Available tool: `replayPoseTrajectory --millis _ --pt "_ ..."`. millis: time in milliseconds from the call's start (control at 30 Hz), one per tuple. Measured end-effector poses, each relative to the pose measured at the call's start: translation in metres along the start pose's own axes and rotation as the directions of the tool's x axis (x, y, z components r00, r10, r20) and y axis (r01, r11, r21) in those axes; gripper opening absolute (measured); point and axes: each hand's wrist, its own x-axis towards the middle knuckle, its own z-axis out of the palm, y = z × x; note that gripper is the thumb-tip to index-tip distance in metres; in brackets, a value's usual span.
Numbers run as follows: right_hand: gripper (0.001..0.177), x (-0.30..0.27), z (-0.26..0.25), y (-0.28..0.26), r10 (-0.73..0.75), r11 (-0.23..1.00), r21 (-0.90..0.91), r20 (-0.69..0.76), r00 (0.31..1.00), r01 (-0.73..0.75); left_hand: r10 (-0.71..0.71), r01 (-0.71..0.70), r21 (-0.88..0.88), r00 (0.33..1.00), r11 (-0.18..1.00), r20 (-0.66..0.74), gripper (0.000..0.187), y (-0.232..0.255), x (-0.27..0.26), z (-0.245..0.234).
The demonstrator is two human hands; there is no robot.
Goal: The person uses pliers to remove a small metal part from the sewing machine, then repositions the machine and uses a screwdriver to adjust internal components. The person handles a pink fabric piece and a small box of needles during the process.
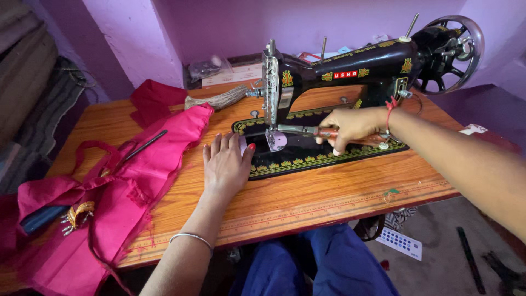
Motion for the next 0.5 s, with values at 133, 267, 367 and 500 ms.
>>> replayPoseTrajectory --millis 133,267,367,500 --pt "0.045 -0.004 0.006 -0.002 -0.05 0.939 -0.342 -0.224 0.973 -0.03 0.018 -0.018 0.018 1.0 1.0 0.003 0.067 0.0 0.001 -0.001" --pt "0.035 -0.014 0.023 -0.008 -0.364 0.733 -0.678 -0.47 0.804 -0.064 0.015 -0.015 0.001 1.0 1.0 0.0 0.067 0.001 -0.002 0.0" --pt "0.027 -0.022 0.038 -0.016 -0.563 0.41 -0.866 -0.488 0.668 -0.286 0.018 -0.018 -0.001 1.0 1.0 0.004 0.066 0.001 0.001 -0.001" --pt "0.029 -0.034 0.058 -0.024 -0.644 0.292 -0.847 -0.518 0.563 -0.444 0.02 -0.02 -0.012 1.0 1.0 -0.002 0.066 0.0 -0.001 -0.001"
